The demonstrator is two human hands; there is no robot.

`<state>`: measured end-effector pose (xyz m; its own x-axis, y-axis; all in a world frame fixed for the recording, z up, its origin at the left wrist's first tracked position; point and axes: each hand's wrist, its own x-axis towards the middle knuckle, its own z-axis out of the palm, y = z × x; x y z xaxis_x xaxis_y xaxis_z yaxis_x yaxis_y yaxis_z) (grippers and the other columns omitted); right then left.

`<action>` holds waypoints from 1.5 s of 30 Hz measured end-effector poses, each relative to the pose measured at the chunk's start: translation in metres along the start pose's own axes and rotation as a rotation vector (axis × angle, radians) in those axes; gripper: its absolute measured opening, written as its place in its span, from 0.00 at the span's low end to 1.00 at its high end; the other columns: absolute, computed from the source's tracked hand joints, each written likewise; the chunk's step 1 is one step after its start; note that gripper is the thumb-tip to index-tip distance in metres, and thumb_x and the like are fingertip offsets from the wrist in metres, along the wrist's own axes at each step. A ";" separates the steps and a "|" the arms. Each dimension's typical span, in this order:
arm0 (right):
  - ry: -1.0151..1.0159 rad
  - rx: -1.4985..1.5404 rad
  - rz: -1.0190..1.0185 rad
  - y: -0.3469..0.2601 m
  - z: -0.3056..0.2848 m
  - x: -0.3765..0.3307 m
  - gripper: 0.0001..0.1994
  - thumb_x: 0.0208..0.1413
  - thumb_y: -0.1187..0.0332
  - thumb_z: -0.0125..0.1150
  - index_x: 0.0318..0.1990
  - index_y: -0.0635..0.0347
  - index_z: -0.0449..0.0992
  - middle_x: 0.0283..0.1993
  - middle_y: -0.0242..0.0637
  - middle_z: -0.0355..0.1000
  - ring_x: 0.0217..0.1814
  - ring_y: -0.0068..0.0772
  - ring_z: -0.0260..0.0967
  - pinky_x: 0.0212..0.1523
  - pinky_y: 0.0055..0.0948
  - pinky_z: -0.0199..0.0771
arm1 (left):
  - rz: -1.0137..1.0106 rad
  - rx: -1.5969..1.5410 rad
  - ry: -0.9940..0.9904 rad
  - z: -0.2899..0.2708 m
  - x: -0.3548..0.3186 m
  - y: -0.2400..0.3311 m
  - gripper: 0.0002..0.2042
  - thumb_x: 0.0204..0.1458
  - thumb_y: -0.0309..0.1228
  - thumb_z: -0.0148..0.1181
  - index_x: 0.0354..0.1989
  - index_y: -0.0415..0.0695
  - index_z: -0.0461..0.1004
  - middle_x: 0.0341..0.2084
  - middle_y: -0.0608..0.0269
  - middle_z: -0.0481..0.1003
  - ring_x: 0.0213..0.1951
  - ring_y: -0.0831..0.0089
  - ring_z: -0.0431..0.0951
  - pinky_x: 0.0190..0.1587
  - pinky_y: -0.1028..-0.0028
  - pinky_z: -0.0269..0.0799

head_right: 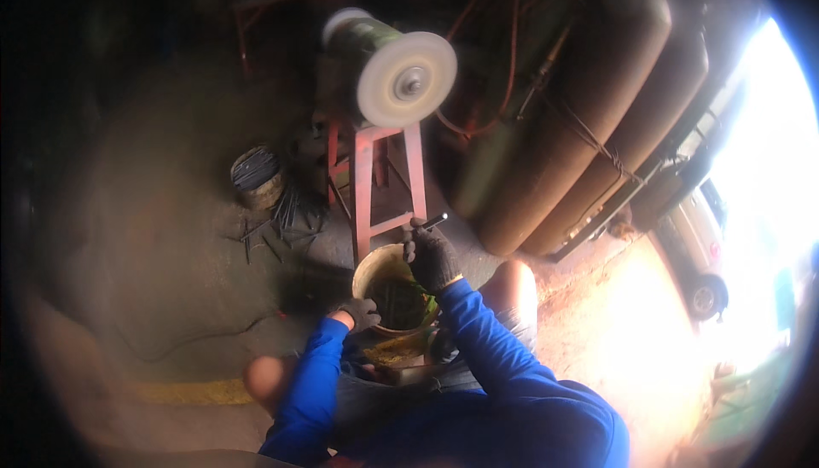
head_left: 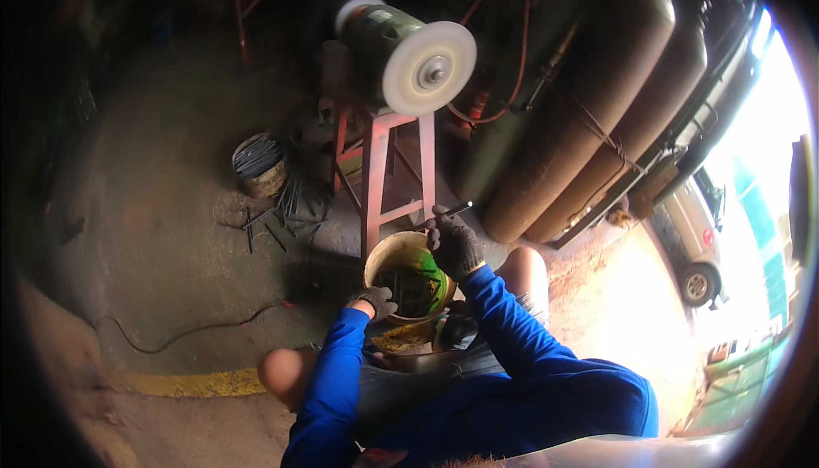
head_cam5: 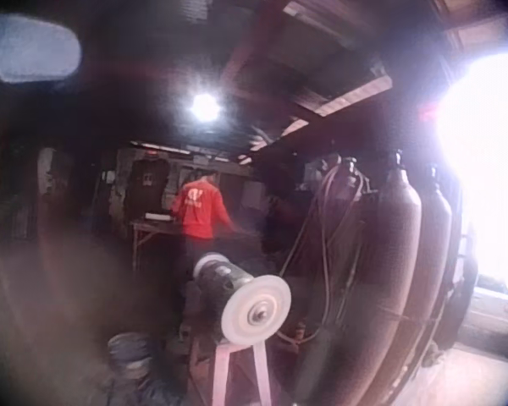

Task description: The person sits on the floor and uses a bench grinder to sharpen or smooth metal rods. They hold the rods with gloved hands against the spinning wheel, generating sparks, and periodically place the rods into a bucket.

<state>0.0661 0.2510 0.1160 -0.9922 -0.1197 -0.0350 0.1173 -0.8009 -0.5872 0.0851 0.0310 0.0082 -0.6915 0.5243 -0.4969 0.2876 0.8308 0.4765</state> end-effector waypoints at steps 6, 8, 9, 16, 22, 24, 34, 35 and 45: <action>-0.024 -0.053 0.023 -0.016 -0.009 -0.010 0.16 0.62 0.67 0.50 0.55 0.61 0.64 0.31 0.39 0.71 0.23 0.31 0.69 0.23 0.25 0.72 | -0.050 -0.043 -0.068 0.021 0.019 -0.023 0.23 0.50 0.49 0.56 0.50 0.49 0.73 0.51 0.50 0.72 0.54 0.53 0.71 0.55 0.59 0.66; 0.031 -0.175 0.013 -0.023 -0.002 -0.013 0.16 0.63 0.64 0.50 0.54 0.62 0.67 0.28 0.33 0.69 0.21 0.24 0.65 0.21 0.20 0.67 | -0.039 -0.029 -0.082 0.026 0.022 -0.024 0.22 0.50 0.48 0.55 0.49 0.49 0.73 0.50 0.49 0.73 0.53 0.52 0.71 0.54 0.60 0.67; 0.060 -0.239 0.007 -0.026 0.000 -0.014 0.16 0.63 0.63 0.50 0.53 0.62 0.69 0.27 0.31 0.68 0.20 0.20 0.64 0.21 0.18 0.64 | -0.022 -0.021 -0.077 0.026 0.021 -0.022 0.22 0.50 0.48 0.55 0.48 0.48 0.74 0.48 0.48 0.73 0.52 0.52 0.72 0.54 0.60 0.67; 0.172 -0.817 -0.179 -0.035 0.002 -0.006 0.17 0.62 0.59 0.52 0.51 0.62 0.73 0.28 0.26 0.68 0.26 0.17 0.61 0.26 0.18 0.63 | -0.024 -0.051 -0.072 0.027 0.032 -0.022 0.21 0.49 0.47 0.55 0.47 0.48 0.74 0.47 0.47 0.74 0.52 0.51 0.72 0.53 0.60 0.68; 0.188 -0.735 -0.225 -0.044 0.016 0.005 0.15 0.60 0.61 0.55 0.46 0.65 0.75 0.32 0.28 0.70 0.33 0.22 0.65 0.37 0.23 0.68 | 0.007 -0.077 -0.049 0.016 0.035 -0.011 0.21 0.48 0.47 0.57 0.47 0.47 0.74 0.47 0.48 0.74 0.51 0.51 0.73 0.53 0.62 0.68; 0.178 -0.700 -0.272 -0.042 0.022 0.009 0.13 0.58 0.65 0.57 0.43 0.65 0.76 0.33 0.28 0.72 0.34 0.21 0.66 0.38 0.24 0.68 | -0.002 -0.068 -0.047 0.017 0.034 -0.014 0.21 0.48 0.47 0.57 0.47 0.47 0.74 0.47 0.48 0.74 0.51 0.51 0.72 0.54 0.61 0.68; 0.128 -0.767 -0.386 -0.041 0.047 0.008 0.07 0.52 0.76 0.61 0.38 0.68 0.77 0.32 0.31 0.72 0.35 0.22 0.69 0.39 0.21 0.70 | -0.025 -0.028 -0.026 0.012 0.018 -0.013 0.22 0.49 0.48 0.56 0.48 0.48 0.73 0.48 0.49 0.73 0.52 0.51 0.72 0.54 0.61 0.67; 0.123 -0.763 -0.386 -0.041 0.048 0.008 0.07 0.52 0.76 0.61 0.38 0.67 0.77 0.32 0.31 0.72 0.34 0.23 0.70 0.38 0.22 0.70 | -0.023 -0.029 -0.024 0.009 0.017 -0.010 0.22 0.49 0.48 0.56 0.49 0.48 0.73 0.48 0.49 0.73 0.52 0.51 0.72 0.54 0.61 0.67; 0.075 -0.689 -0.234 -0.037 0.071 0.027 0.09 0.57 0.64 0.59 0.37 0.58 0.70 0.28 0.35 0.71 0.23 0.25 0.68 0.23 0.23 0.70 | -0.034 -0.009 -0.031 0.007 0.013 -0.007 0.24 0.50 0.50 0.55 0.51 0.50 0.72 0.51 0.50 0.72 0.54 0.52 0.71 0.56 0.61 0.66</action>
<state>0.0382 0.2353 0.1942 -0.9911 0.0695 0.1135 -0.1273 -0.2464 -0.9608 0.0786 0.0334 -0.0071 -0.6795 0.5016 -0.5354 0.2581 0.8466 0.4655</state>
